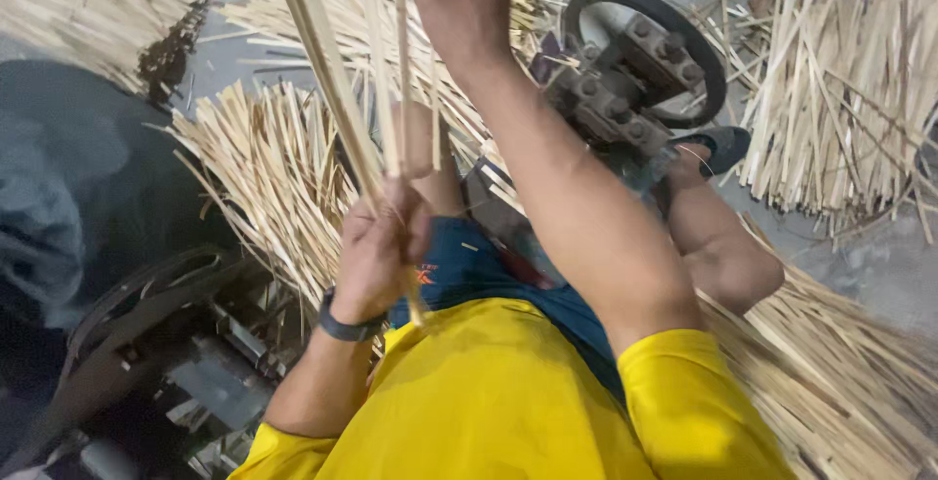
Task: The person sits on the floor of a workshop and feeds bamboo strips one at a time through a hand-cranked splitting machine, pulling each strip through the rollers and placing the split strips onto large piles on the floor around them.
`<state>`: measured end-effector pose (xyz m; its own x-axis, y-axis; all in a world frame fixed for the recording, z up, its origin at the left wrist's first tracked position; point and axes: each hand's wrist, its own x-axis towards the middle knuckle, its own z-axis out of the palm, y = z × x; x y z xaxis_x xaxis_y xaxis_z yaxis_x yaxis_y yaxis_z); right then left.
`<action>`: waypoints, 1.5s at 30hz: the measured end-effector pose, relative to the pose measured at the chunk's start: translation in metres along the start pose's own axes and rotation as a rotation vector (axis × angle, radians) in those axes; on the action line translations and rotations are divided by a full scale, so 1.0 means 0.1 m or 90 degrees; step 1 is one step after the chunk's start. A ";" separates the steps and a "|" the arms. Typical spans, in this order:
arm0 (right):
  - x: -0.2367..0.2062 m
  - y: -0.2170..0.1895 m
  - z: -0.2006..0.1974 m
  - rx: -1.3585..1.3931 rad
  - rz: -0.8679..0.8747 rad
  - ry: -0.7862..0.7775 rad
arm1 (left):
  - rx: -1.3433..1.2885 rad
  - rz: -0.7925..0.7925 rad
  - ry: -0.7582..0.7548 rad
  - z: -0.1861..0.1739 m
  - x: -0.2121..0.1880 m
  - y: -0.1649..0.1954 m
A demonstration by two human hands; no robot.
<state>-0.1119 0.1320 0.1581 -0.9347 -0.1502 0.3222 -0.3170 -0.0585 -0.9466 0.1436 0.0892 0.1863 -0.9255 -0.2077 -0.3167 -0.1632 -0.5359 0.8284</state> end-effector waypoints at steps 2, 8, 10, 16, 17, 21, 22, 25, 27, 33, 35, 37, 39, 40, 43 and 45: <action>-0.26 0.34 0.11 -0.243 0.028 -0.041 | 0.024 0.045 0.074 -0.23 -0.06 0.15; -1.10 0.92 0.10 -0.553 0.528 -0.530 | 0.149 0.216 0.333 -0.93 -0.19 0.62; -1.15 0.97 0.00 -0.507 0.382 -0.385 | 0.197 0.245 0.460 -1.15 -0.28 0.78; -1.01 0.76 -0.18 -0.478 0.195 -0.274 | 0.288 0.291 0.481 -1.83 -0.35 0.84; -0.93 0.68 -0.17 -0.458 0.112 -0.245 | 0.283 0.236 0.522 -1.95 -0.30 0.72; -0.23 0.35 -0.09 -0.418 0.355 -0.214 | 0.335 0.092 0.675 -2.49 0.07 0.04; -0.13 0.23 -0.13 -0.604 -0.015 -0.146 | 0.388 0.107 0.686 -2.61 0.15 -0.17; -0.20 -0.14 -0.30 -0.479 -0.180 -0.211 | 0.527 -0.038 0.739 -2.90 0.22 -0.76; -0.41 -0.36 -0.45 -0.437 -0.096 -0.283 | 0.642 -0.087 0.738 -2.97 0.12 -1.11; -1.16 -0.83 -1.41 -0.444 -0.064 -0.379 | 0.730 -0.464 0.744 -2.96 -0.18 -1.53; -1.43 -0.84 -1.85 -0.490 0.129 -0.349 | 0.773 -0.478 0.693 -2.89 -0.18 -1.55; -1.73 -0.75 -2.27 -0.613 0.190 -0.242 | 0.829 -0.473 0.659 -2.80 -0.13 -1.56; -1.98 -0.56 -2.68 -0.818 0.170 -0.246 | 0.902 -0.451 0.638 -2.70 -0.05 -1.56; -2.12 -0.47 -2.86 -0.922 0.161 -0.245 | 0.919 -0.411 0.630 -2.64 0.02 -1.57; -2.63 -0.19 -3.24 -0.752 0.187 -0.258 | 0.922 -0.289 0.584 -2.47 0.24 -1.54; -2.85 0.04 -3.35 -0.700 0.243 -0.140 | 0.857 -0.217 0.531 -2.37 0.46 -1.48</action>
<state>0.0994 0.5051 0.0600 -0.9850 -0.1471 -0.0903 -0.0924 0.8911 -0.4442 0.2064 -0.0351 -0.0600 -0.4250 -0.8394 -0.3389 -0.8925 0.3261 0.3117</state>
